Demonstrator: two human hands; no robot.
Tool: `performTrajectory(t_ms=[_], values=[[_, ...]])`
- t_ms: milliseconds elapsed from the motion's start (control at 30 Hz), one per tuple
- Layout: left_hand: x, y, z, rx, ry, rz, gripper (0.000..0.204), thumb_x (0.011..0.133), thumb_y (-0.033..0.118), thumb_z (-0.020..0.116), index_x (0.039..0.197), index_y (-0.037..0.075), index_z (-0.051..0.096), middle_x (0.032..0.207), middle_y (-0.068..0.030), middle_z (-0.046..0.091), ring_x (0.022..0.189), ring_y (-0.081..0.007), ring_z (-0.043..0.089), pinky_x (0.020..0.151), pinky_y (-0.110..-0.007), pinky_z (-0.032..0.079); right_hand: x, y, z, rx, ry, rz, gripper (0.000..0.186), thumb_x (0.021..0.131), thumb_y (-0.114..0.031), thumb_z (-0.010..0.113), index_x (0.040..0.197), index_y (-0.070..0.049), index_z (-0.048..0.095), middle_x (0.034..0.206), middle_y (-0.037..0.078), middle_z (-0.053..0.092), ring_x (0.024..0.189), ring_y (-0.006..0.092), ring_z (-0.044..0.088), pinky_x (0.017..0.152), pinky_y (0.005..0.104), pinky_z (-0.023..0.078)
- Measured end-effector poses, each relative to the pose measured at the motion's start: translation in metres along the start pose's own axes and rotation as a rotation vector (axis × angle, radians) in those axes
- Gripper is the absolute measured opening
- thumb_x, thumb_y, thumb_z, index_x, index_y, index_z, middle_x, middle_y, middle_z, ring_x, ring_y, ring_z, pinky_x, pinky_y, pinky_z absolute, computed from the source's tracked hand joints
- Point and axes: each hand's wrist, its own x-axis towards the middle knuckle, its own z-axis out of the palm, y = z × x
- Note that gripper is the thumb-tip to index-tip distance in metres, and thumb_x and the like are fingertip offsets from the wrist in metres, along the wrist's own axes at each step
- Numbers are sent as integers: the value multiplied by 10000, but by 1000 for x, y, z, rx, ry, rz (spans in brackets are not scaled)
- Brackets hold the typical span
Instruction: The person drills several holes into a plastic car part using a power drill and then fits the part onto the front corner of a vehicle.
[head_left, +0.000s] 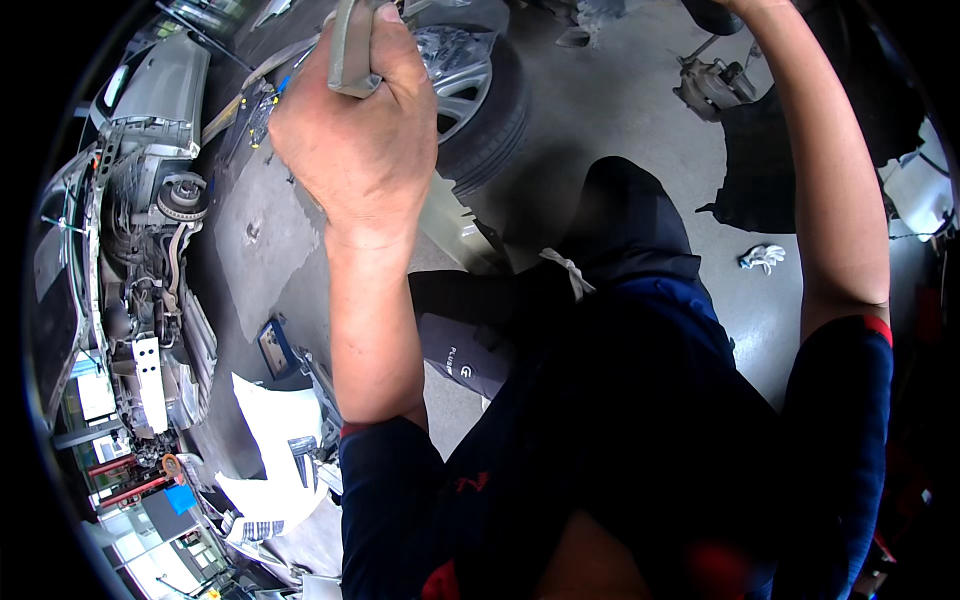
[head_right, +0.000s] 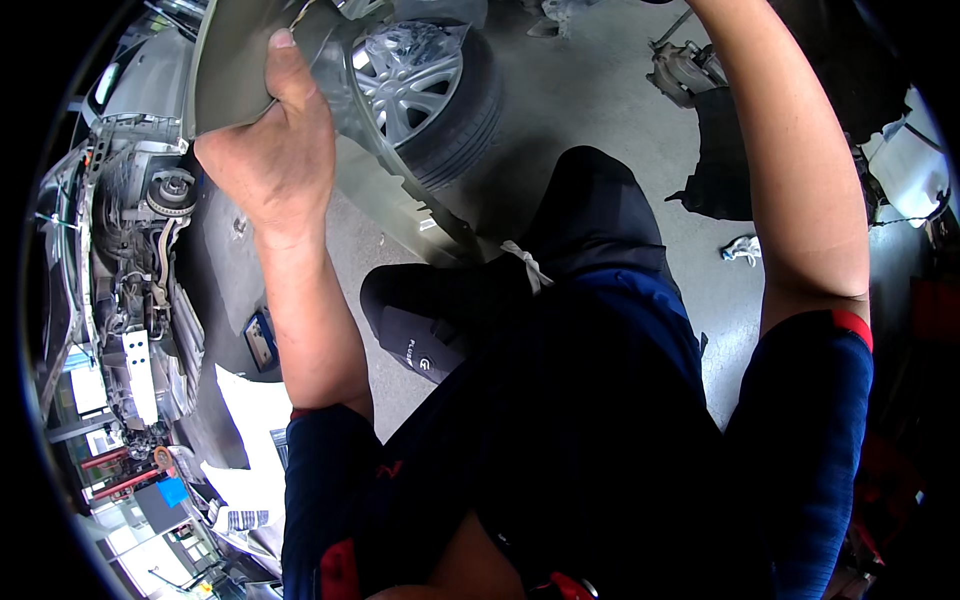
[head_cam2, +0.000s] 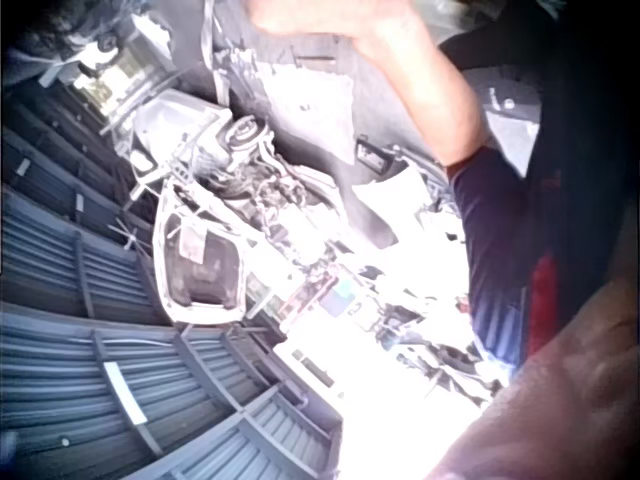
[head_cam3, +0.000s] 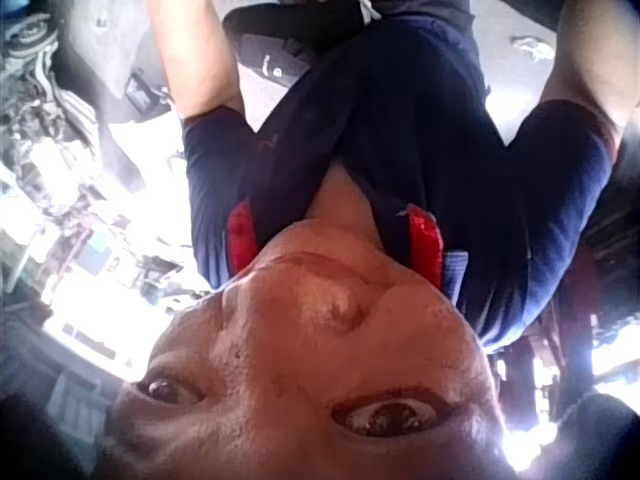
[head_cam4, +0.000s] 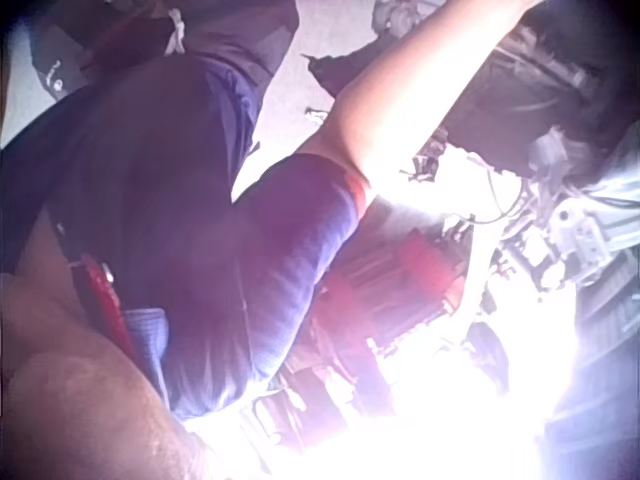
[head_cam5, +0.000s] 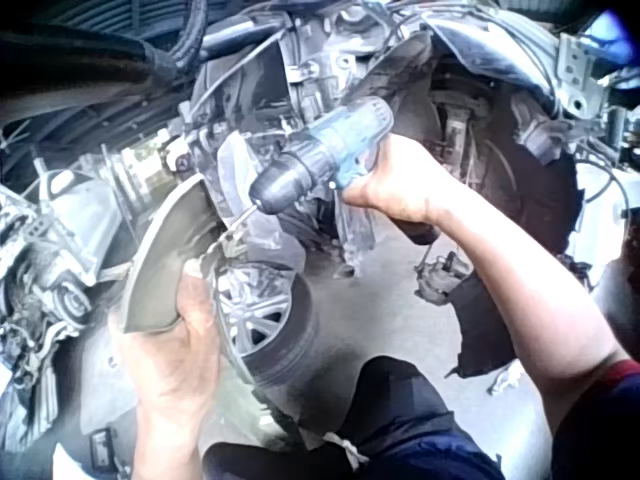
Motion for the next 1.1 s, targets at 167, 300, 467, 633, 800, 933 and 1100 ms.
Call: performTrajectory(t_ms=[167,300,467,633,800,933,1100], values=[[0,3,0,-7,-8,-33,234,980,33,625,1174,-85,680,989,-149,760,898,-191,713,830,-329,543,1,3,-1,46,-10,-14,404,765,-295,783,1066,-37,710,977,137,750,921,252,710,868,368,540],[1,-2,-3,-31,-14,-16,234,979,32,630,1175,-86,679,985,-155,758,894,-196,716,826,-328,542,0,-4,-6,-14,-12,37,422,745,-309,789,1047,-24,713,937,147,747,883,257,712,837,374,544],[3,1,-5,112,-20,53,234,978,27,624,1175,-85,680,1005,-166,758,914,-210,721,844,-328,538,3,-1,-1,-55,9,56,435,727,-318,792,1025,-12,713,907,159,743,852,264,714,813,381,547],[2,-5,-1,93,-2,70,230,979,29,623,1171,-83,683,1012,-171,757,926,-207,719,855,-328,536,7,5,4,14,30,-30,415,728,-302,793,1018,-15,719,919,155,747,873,258,715,829,376,546],[-1,2,-3,28,-64,-64,229,991,42,627,1173,-85,679,996,-163,751,898,-196,704,845,-325,536,3,3,-2,20,-25,45,422,743,-294,790,1062,-28,716,970,147,751,918,249,713,862,373,541],[-7,-4,0,56,7,-10,244,1005,74,639,1198,-69,676,1029,-162,743,906,-200,692,839,-312,532,6,12,7,73,18,-12,412,750,-297,789,1059,-33,722,977,149,754,930,255,715,868,375,540],[8,-3,-3,76,-47,207,217,970,70,659,1140,-56,707,1045,-146,757,929,-250,722,871,-329,539,8,2,2,23,-50,44,420,747,-305,792,1064,-36,727,983,161,756,935,275,718,867,377,542]])
